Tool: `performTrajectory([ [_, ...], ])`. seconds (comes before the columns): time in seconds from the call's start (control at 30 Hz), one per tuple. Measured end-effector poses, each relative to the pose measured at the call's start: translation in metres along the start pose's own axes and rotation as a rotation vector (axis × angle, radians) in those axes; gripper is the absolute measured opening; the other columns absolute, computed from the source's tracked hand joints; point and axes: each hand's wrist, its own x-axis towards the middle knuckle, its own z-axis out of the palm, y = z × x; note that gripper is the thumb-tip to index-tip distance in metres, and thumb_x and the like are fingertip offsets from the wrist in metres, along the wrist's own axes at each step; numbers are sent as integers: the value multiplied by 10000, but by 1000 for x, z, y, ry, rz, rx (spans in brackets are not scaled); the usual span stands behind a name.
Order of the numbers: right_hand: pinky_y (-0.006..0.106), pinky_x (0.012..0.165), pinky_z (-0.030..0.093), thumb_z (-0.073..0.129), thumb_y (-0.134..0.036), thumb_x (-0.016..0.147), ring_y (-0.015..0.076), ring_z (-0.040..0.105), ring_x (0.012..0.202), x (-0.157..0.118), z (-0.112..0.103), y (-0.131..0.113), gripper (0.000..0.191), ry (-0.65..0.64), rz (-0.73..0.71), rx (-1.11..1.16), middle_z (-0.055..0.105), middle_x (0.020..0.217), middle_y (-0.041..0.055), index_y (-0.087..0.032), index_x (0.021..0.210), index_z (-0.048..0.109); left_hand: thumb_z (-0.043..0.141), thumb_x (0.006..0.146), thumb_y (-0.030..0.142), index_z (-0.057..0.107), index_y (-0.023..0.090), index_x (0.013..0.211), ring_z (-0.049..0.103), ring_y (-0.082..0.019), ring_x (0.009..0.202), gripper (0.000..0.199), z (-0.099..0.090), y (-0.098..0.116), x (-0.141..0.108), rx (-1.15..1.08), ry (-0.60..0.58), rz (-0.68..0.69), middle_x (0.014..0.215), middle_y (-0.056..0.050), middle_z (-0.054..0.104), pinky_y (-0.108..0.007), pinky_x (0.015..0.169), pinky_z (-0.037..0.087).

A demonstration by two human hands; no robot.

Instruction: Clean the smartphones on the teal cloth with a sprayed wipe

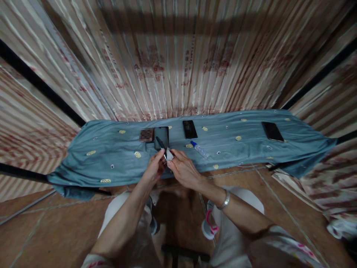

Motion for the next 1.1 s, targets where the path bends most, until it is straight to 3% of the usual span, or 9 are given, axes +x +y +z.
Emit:
performTrajectory([
  [0.17, 419, 982, 423, 374, -232, 953, 239, 509, 1108, 1, -5, 4, 338, 48, -21, 54, 567, 1204, 126, -175, 1214, 581, 683, 711, 538, 693, 169, 807, 681, -206, 791, 382, 7, 2, -4, -86, -2, -103, 722, -40, 709, -284, 700, 528],
  [0.3, 435, 1020, 405, 344, -196, 959, 235, 506, 1155, -1, -4, 2, 420, 83, -112, 37, 541, 1297, 132, -192, 1362, 460, 632, 780, 505, 707, 161, 840, 684, -181, 774, 358, 11, 4, -9, -151, 51, -96, 739, -30, 717, -268, 749, 536],
  [0.47, 422, 984, 458, 312, -141, 954, 230, 519, 1154, -3, 1, 8, 421, 139, -220, -74, 539, 1311, 149, -155, 1333, 496, 538, 870, 451, 700, 138, 1007, 691, -166, 790, 378, 12, 5, -14, -152, 55, -160, 804, -41, 735, -265, 824, 525],
  [0.73, 442, 1006, 445, 327, -136, 945, 244, 515, 1173, 11, -12, 26, 429, 262, -140, -139, 551, 1296, 152, -149, 1345, 483, 520, 900, 338, 617, 171, 1211, 685, -206, 949, 366, 30, -1, -31, -47, 14, -285, 985, -56, 740, -317, 905, 515],
  [0.93, 410, 974, 471, 336, -103, 926, 220, 523, 1138, 5, -7, 16, 473, 212, -211, -115, 524, 1326, 116, -215, 1365, 470, 546, 877, 384, 691, 160, 1045, 649, -219, 1051, 316, 26, 0, -25, -90, -21, -201, 980, -64, 739, -295, 934, 491],
  [1.1, 451, 1009, 434, 315, -120, 935, 228, 510, 1201, 8, -8, 25, 467, 248, -181, -107, 516, 1353, 128, -206, 1370, 461, 702, 753, 339, 710, 122, 858, 670, -265, 981, 241, 21, -9, -27, -36, -102, -183, 845, -72, 744, -338, 888, 515],
])
